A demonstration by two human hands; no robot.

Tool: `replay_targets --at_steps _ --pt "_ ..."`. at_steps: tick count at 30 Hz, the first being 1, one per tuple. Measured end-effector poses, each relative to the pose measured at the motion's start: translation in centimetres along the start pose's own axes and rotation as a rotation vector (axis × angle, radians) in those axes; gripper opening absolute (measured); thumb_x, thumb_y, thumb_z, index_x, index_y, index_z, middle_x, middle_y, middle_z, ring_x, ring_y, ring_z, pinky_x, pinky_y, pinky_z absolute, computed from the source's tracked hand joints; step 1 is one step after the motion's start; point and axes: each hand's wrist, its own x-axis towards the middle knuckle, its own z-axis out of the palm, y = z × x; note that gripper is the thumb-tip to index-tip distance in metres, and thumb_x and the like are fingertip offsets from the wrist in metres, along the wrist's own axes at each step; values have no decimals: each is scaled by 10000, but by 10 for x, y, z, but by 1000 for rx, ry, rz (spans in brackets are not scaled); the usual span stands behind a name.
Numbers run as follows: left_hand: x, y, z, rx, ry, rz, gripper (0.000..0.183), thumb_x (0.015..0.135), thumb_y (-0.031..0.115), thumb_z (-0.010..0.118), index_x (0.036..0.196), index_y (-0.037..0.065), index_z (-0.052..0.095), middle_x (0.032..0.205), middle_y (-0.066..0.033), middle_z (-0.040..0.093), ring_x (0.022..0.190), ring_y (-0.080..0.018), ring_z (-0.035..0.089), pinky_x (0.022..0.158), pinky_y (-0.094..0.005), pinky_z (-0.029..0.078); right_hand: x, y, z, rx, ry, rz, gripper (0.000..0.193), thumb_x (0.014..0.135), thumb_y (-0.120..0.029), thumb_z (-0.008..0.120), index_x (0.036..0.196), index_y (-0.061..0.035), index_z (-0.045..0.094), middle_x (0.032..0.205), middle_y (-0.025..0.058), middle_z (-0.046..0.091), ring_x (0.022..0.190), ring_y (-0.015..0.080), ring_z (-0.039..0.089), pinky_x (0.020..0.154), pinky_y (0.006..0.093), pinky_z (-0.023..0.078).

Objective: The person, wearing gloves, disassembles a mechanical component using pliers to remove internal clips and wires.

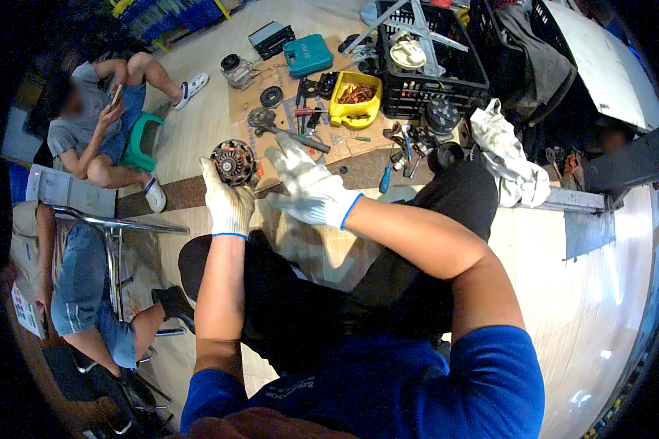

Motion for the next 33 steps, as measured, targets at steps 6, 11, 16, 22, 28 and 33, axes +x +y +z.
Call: replay_targets --at_steps 6,11,16,22,28,33 --pt "2 -11 -3 90 6 95 665 998 489 535 1504 123 307 1431 -127 472 1231 -316 562 963 -521 520 25 12 8 135 100 68 553 924 -409 577 1328 -33 546 1216 270 620 1106 411 624 940 449 502" --pt "4 -2 -12 279 16 126 566 1028 432 499 1395 7 430 1345 -169 543 1114 -296 635 905 -454 565 24 6 -4 112 -6 24 332 933 -401 566 996 -110 713 864 182 707 827 368 698 742 472 546" --pt "-6 2 4 345 -84 23 522 1028 428 499 1279 -29 533 1179 -171 644 1021 -280 674 877 -429 578 27 24 -39 -165 194 -65 136 815 -247 612 794 -119 654 792 128 673 713 341 683 609 454 549" --pt "-11 -2 7 312 -146 -117 570 994 520 514 1193 -9 592 1055 -149 688 864 -260 705 656 -406 606 31 53 -53 -415 194 -23 98 803 -204 618 815 -111 647 803 129 682 750 338 694 624 443 550" --pt "-7 13 4 163 -77 -263 642 921 648 533 1168 61 617 941 -117 696 692 -263 661 467 -344 514 16 56 -52 -334 -99 167 142 826 -177 587 906 -125 692 848 159 695 814 369 696 689 467 551" --pt "9 22 -1 -56 78 -182 622 895 662 566 1128 88 625 913 -83 692 670 -259 645 489 -335 502 1 45 -50 -205 -196 143 282 920 -348 571 882 -98 696 855 196 701 828 398 691 734 489 550"
